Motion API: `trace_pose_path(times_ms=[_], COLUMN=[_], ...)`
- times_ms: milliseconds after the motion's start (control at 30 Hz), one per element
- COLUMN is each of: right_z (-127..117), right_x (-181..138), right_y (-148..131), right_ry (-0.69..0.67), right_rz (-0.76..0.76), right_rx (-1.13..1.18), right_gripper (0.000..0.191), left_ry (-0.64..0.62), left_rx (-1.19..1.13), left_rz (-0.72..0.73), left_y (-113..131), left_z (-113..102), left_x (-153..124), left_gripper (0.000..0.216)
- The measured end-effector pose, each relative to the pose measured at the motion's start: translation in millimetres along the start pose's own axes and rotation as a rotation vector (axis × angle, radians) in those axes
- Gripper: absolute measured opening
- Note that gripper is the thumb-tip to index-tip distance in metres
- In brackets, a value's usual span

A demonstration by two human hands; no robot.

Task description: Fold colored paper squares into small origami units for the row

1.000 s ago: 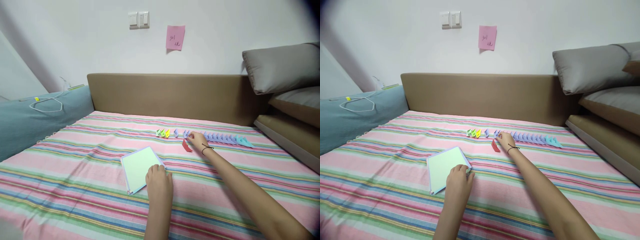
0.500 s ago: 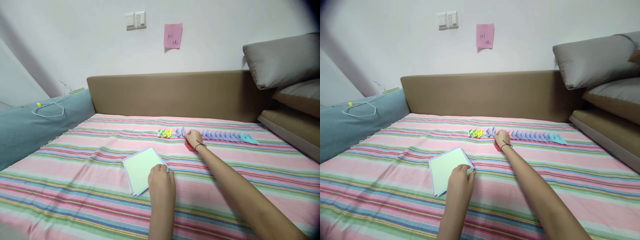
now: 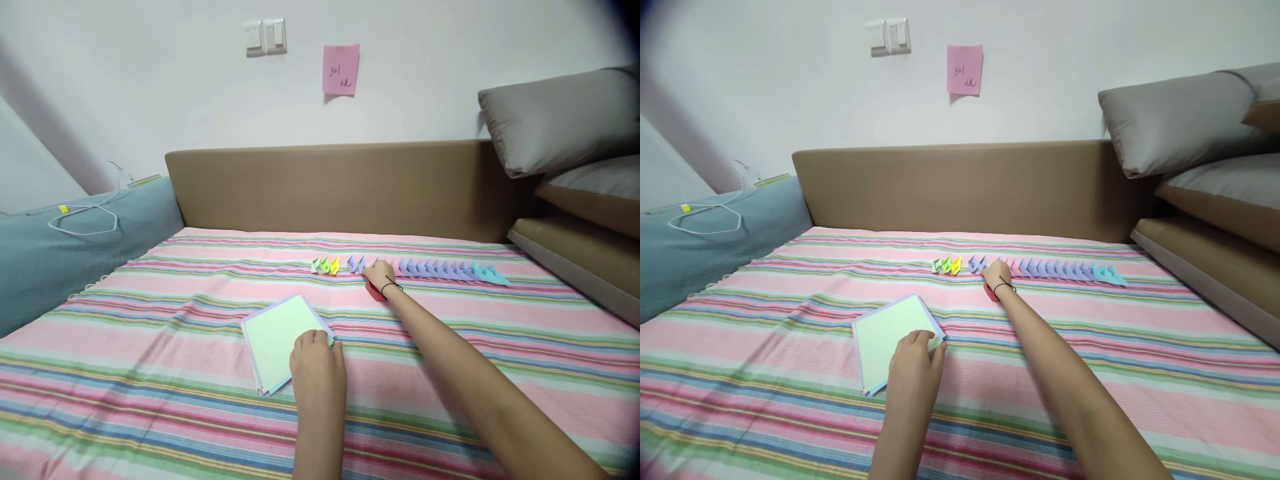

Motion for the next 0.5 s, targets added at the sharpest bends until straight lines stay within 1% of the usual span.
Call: trace_pose_path(times_ms=[167, 300, 367, 433, 500], right_z=[-5.5, -25.2, -35.2, -40.5, -39.8], right_x=[-1.7, -8.7, -13.5, -17.5, -19.4], right_y=[5.9, 26.6, 38.3, 47.0, 51.2], right_ry=[0.053, 0.142, 0.176, 0.181, 0.164], right_rz=[-0.055, -0.08, -0.095, -0.124, -0.153], right_rx=[0.012, -0.016, -0.036, -0.05, -0.055], right_gripper=[0.028, 0.025, 0.025, 0.024, 0.024], left_ry=[0.009, 0.001, 0.02, 0.051, 0.069], left_rx=[0.009, 0.007, 0.008, 0.013, 0.021], left_rz=[0.014, 0.016, 0.012, 0.004, -0.004], left_y=[-0.6, 0.0, 1.1, 2.0, 2.0], left_z=[0.5, 0.8, 1.4, 1.8, 2.0], left_x=[0.3, 0.8, 0.9, 0.9, 1.2], left_gripper=[0.026, 0.027, 0.025, 0.024, 0.023])
Point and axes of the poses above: each hand's wrist, its own x-axis towards the middle knuckle, its own z-axis out of the palm, y = z × x, the point moved 3 cm from there along x, towards the middle knuckle, and after that the axes turned 4 degrees about -z, right-handed, at the moved point
